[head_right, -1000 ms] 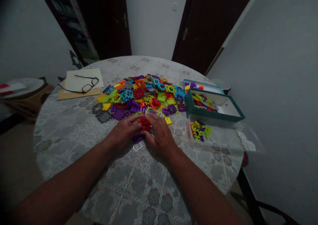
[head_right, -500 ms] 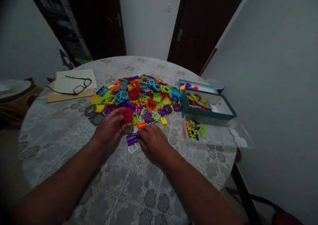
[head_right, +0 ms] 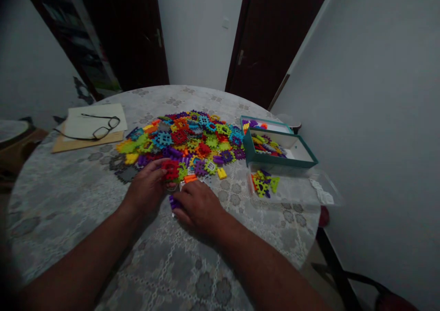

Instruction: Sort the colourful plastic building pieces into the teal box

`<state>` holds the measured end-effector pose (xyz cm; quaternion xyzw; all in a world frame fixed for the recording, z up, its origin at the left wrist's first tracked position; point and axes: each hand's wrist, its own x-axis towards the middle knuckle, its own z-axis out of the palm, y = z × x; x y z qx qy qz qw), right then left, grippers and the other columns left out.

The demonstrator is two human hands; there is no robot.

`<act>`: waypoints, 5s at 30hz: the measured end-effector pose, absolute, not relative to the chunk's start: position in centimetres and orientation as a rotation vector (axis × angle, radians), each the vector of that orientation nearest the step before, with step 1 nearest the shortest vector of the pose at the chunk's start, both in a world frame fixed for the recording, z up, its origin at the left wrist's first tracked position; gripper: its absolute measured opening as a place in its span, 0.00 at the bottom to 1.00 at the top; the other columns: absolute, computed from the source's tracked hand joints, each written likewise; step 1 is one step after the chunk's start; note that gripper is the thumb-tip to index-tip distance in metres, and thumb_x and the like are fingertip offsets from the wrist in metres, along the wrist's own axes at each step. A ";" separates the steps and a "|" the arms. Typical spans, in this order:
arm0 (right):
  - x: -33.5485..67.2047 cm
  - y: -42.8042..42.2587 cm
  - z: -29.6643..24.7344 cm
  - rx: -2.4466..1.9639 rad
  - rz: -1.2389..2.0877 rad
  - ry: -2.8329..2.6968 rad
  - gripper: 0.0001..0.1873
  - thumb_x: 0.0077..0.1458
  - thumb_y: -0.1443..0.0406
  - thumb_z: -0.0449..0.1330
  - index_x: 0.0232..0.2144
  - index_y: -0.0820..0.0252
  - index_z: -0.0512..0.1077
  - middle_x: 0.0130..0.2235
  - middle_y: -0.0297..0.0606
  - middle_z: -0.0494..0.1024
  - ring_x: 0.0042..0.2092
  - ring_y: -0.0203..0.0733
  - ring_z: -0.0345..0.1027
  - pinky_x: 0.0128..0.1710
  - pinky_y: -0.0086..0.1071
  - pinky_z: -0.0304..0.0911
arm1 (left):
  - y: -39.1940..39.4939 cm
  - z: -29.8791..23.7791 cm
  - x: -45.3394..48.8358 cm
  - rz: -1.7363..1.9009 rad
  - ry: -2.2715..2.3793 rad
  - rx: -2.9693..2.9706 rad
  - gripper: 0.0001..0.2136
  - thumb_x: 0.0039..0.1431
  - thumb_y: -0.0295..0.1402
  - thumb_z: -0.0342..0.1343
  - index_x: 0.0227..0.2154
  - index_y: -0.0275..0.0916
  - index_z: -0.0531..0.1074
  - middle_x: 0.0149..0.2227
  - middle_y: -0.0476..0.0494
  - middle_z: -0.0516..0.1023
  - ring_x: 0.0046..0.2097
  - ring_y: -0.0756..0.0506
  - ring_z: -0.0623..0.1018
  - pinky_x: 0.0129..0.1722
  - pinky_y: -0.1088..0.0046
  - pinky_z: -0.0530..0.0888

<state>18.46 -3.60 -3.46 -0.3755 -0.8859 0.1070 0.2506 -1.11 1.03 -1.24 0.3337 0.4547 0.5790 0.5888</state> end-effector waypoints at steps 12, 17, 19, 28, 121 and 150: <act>16.8 -3.6 -4.4 -1.145 0.358 -2.457 0.20 0.67 0.65 0.67 0.59 0.54 0.72 0.53 0.43 0.75 0.50 0.46 0.72 0.50 0.39 0.74 | 0.9 -0.9 -1.2 1.310 1.144 0.832 0.20 0.52 0.33 0.67 0.50 0.38 0.79 0.45 0.41 0.83 0.37 0.45 0.81 0.27 0.73 0.79; 17.9 -3.5 -4.6 -1.173 0.492 -2.270 0.19 0.69 0.65 0.64 0.60 0.55 0.71 0.55 0.44 0.73 0.52 0.46 0.73 0.51 0.39 0.74 | 1.0 -1.1 -1.3 1.318 1.112 0.812 0.22 0.50 0.34 0.68 0.50 0.39 0.79 0.44 0.41 0.84 0.36 0.44 0.82 0.28 0.71 0.79; 18.5 -3.5 -4.8 -1.162 0.507 -2.174 0.19 0.69 0.65 0.63 0.60 0.54 0.71 0.56 0.44 0.73 0.53 0.46 0.73 0.52 0.40 0.74 | 1.0 -1.2 -1.3 1.318 1.096 0.790 0.23 0.49 0.33 0.68 0.50 0.39 0.78 0.42 0.42 0.84 0.35 0.44 0.82 0.28 0.71 0.79; 20.5 -3.1 -4.6 -1.105 0.482 -1.787 0.16 0.65 0.64 0.68 0.54 0.55 0.77 0.48 0.43 0.78 0.49 0.46 0.75 0.49 0.39 0.73 | -0.1 -1.6 -0.6 1.119 1.089 0.869 0.20 0.52 0.33 0.62 0.50 0.40 0.79 0.35 0.45 0.82 0.31 0.45 0.78 0.28 0.71 0.75; 18.2 -4.4 -0.8 -1.098 0.775 -1.524 0.13 0.71 0.60 0.58 0.52 0.52 0.80 0.52 0.41 0.81 0.55 0.48 0.74 0.60 0.42 0.67 | -1.8 -1.3 1.2 0.815 1.078 1.506 0.17 0.60 0.41 0.63 0.49 0.40 0.81 0.45 0.40 0.85 0.49 0.35 0.82 0.53 0.60 0.76; 21.4 -3.5 2.1 -1.111 1.326 -1.243 0.15 0.55 0.56 0.72 0.43 0.55 0.81 0.33 0.34 0.82 0.32 0.41 0.75 0.36 0.36 0.71 | -2.0 -0.7 1.1 0.839 1.100 1.072 0.30 0.59 0.54 0.67 0.58 0.40 0.77 0.27 0.52 0.75 0.25 0.48 0.71 0.24 0.74 0.66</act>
